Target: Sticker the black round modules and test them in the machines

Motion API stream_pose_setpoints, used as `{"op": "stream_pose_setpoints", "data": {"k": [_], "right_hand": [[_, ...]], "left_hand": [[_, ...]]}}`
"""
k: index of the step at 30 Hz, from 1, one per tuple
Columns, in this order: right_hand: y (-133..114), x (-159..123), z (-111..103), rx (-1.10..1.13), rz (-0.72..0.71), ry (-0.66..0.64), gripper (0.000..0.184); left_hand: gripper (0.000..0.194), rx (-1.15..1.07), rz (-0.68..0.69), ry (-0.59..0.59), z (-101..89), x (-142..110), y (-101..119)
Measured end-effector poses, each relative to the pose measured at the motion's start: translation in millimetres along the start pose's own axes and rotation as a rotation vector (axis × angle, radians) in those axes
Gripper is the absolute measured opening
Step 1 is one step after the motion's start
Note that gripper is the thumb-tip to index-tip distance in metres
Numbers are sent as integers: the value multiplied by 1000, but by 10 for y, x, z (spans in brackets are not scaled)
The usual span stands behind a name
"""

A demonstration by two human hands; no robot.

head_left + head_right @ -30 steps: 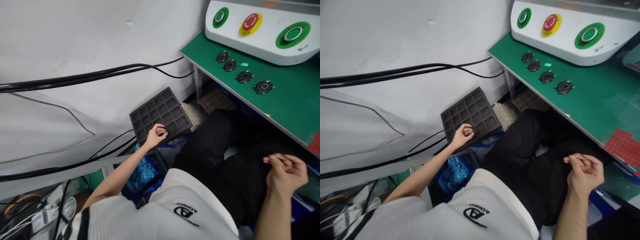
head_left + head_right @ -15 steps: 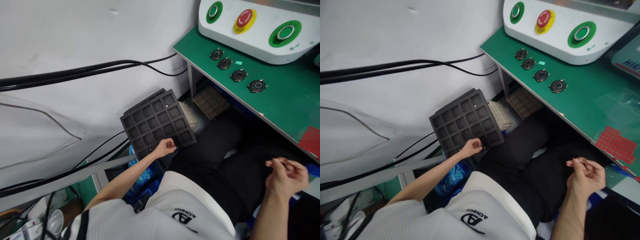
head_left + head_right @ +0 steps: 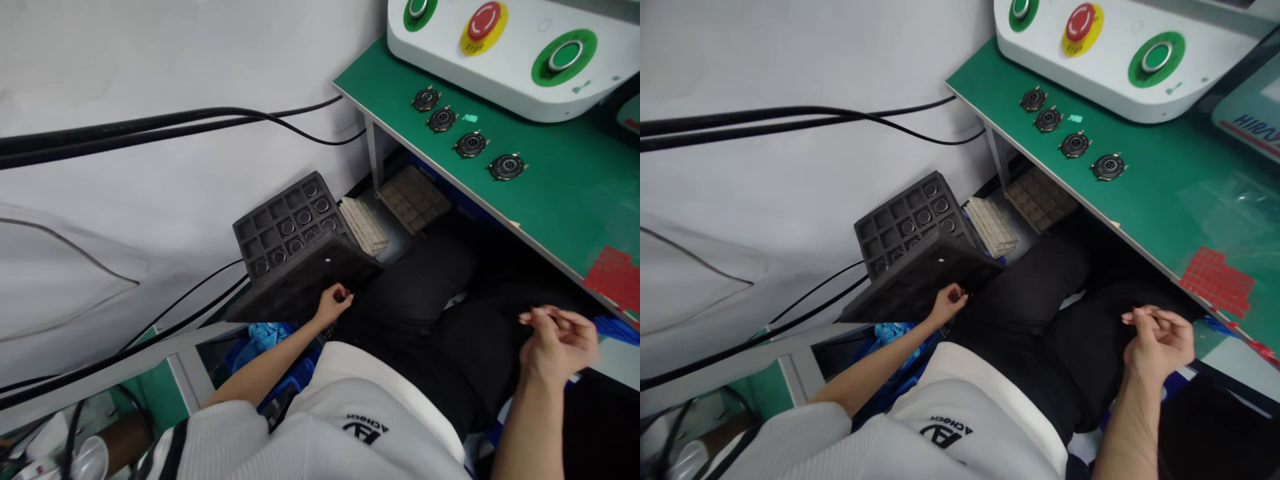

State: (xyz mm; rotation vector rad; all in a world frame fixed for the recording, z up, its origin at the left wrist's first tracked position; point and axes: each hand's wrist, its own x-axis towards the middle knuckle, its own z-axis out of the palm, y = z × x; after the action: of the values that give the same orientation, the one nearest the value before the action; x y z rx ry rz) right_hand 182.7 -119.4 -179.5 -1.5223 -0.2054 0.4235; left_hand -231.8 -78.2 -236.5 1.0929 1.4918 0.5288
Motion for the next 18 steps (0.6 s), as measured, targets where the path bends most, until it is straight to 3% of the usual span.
{"op": "stream_pose_setpoints", "data": {"k": [3, 7, 13, 18], "right_hand": [[-8, -6, 20, -5, -12, 0, 48], [-24, -59, 53, 13, -48, -15, 43], [-30, -114, 108, 48, -93, -50, 38], [-79, -205, 235, 59, -113, -92, 39]], "left_hand": [[23, -96, 1, 42, 3, -142, 80], [40, -275, -21, 22, 43, -220, 264], [63, -554, -73, -103, 62, -201, 683], [73, -708, -22, -277, 97, -231, 1172]]}}
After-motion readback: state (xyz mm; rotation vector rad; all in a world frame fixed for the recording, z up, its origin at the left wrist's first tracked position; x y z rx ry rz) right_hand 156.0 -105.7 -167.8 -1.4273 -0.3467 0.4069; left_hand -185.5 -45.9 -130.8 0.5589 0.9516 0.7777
